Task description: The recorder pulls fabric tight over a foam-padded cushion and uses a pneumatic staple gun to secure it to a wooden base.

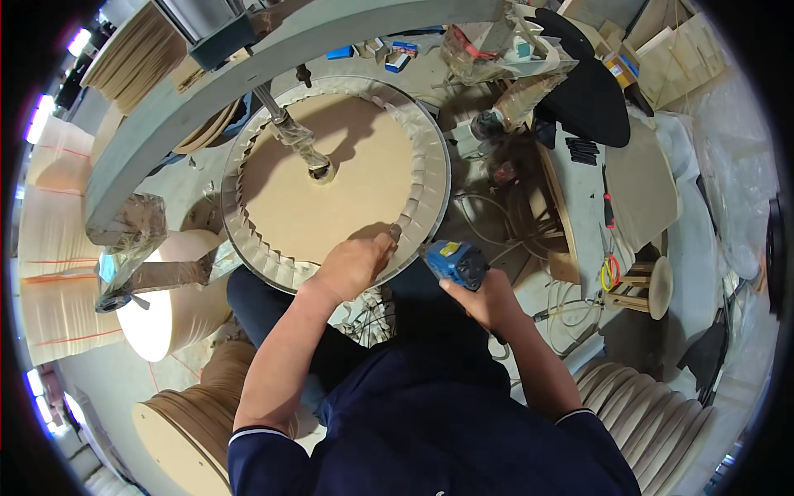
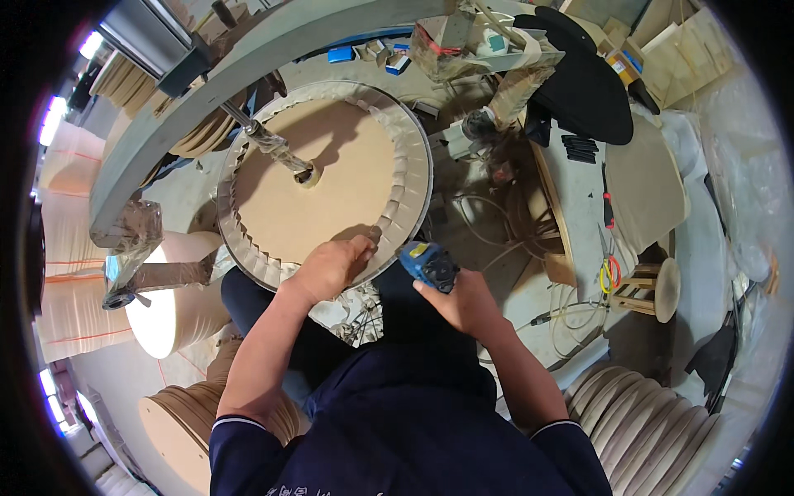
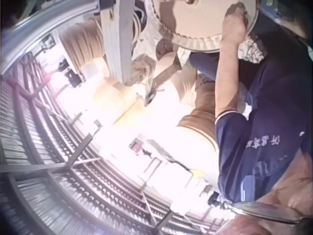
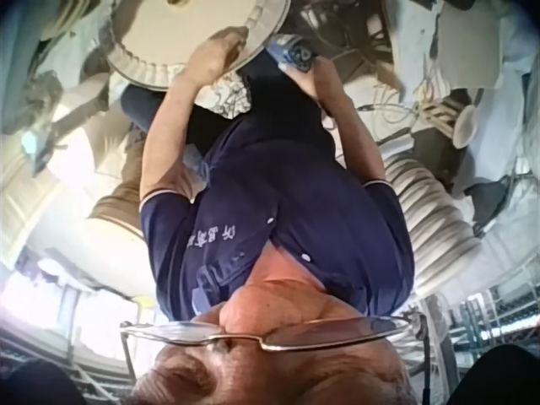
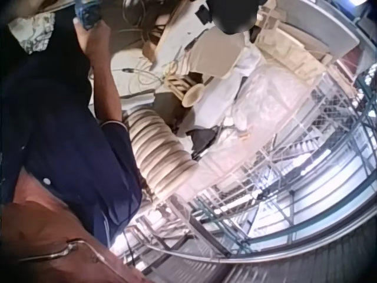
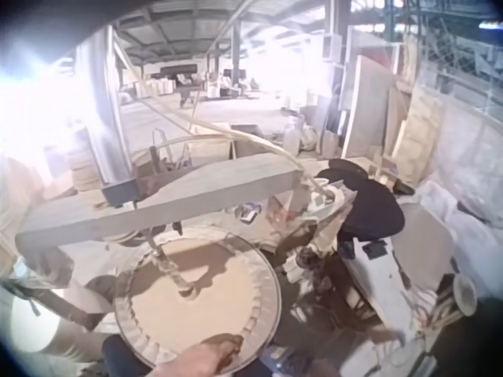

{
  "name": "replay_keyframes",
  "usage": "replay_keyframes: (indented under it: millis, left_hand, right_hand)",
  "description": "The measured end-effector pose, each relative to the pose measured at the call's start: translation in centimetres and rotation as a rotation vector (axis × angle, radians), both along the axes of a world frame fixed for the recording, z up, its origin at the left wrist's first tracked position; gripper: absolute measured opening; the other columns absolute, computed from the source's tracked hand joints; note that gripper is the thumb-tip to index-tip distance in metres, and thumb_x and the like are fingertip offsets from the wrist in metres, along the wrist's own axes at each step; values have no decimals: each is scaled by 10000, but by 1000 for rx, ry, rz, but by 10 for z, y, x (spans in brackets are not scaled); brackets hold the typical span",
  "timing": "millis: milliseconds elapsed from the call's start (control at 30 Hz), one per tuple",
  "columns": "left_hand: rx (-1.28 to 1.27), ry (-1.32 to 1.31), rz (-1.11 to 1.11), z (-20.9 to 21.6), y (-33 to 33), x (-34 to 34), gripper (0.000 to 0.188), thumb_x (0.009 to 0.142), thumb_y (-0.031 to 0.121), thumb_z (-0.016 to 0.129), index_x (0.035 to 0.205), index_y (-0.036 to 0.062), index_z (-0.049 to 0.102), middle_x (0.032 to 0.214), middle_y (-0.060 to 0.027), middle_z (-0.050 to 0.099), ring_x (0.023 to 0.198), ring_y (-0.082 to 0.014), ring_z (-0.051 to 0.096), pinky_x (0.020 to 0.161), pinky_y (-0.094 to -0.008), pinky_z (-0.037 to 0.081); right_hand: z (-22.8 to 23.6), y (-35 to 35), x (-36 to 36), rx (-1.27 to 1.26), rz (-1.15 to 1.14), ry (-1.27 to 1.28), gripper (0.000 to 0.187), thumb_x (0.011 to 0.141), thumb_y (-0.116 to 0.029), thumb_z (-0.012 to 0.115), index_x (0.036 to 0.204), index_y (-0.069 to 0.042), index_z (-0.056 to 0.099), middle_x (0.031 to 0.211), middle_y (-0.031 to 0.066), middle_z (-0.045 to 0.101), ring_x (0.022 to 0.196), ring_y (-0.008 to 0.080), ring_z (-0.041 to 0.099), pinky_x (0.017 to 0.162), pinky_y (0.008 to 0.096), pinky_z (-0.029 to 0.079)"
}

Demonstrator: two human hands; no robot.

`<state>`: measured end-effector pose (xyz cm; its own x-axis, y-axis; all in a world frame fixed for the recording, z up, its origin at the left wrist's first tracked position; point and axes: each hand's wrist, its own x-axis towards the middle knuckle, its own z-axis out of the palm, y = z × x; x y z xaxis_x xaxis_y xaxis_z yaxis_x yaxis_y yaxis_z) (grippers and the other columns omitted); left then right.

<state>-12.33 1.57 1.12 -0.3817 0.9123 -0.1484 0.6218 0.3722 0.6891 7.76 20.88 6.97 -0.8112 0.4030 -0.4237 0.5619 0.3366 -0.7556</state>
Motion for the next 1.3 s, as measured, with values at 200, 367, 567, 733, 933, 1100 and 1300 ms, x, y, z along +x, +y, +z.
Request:
replay_keyframes:
  millis: [200, 367, 567, 733, 933, 1100, 1300]
  left_hand:
    - [-48, 55, 207, -5, 12, 3, 207, 991, 257, 657, 1003, 51, 639, 841, -204, 700, 803, -411, 678, 734, -483, 533]
    - [-7, 0, 310, -13, 18, 1, 263, 963, 303, 692, 928, 49, 634, 785, -191, 695, 794, -410, 677, 731, -499, 535]
    - [112, 13, 394, -19, 36, 5, 244, 989, 258, 675, 940, 23, 626, 827, -216, 706, 782, -431, 683, 702, -488, 533]
    - [216, 39, 328, 0, 33, 20, 268, 1050, 282, 546, 1222, 98, 635, 933, -191, 719, 881, -421, 686, 775, -520, 537]
    - [84, 43, 4, 7, 6, 5, 285, 1024, 231, 543, 1258, 79, 603, 935, -199, 713, 905, -423, 680, 804, -513, 531]
    - [-48, 31, 25, -1, 13, -1, 174, 1016, 214, 581, 1108, 69, 609, 881, -205, 698, 870, -426, 677, 770, -511, 530]
    - [-60, 124, 179, -11, 20, 2, 244, 1014, 300, 601, 1001, 56, 593, 802, -194, 697, 780, -420, 679, 722, -524, 533]
  right_hand:
    - [4, -11, -13, -14, 120, -49, 416, 892, -328, 770, 1154, -11, 701, 945, 207, 751, 960, 385, 726, 789, 402, 558]
    - [-1, -16, -31, -38, 117, -63, 416, 888, -322, 763, 1153, -7, 698, 963, 225, 743, 975, 409, 708, 804, 418, 562]
    - [-4, -20, -47, 164, 114, -26, 426, 891, -342, 752, 1157, -13, 699, 992, 257, 723, 995, 453, 672, 824, 453, 557]
    - [-21, -3, -17, 117, -40, -29, 393, 912, -377, 753, 906, 14, 714, 705, 120, 699, 633, 218, 697, 606, 365, 522]
    - [-14, 5, 6, -65, -126, 68, 370, 919, -365, 762, 873, -3, 701, 625, 57, 634, 547, 137, 609, 538, 332, 469]
    - [-4, -1, -4, 39, 93, -58, 400, 899, -357, 765, 1106, -18, 715, 937, 209, 750, 943, 386, 727, 784, 402, 554]
    - [-4, -9, -17, -46, 108, -7, 428, 889, -347, 764, 1153, -18, 693, 954, 223, 742, 977, 411, 707, 804, 425, 558]
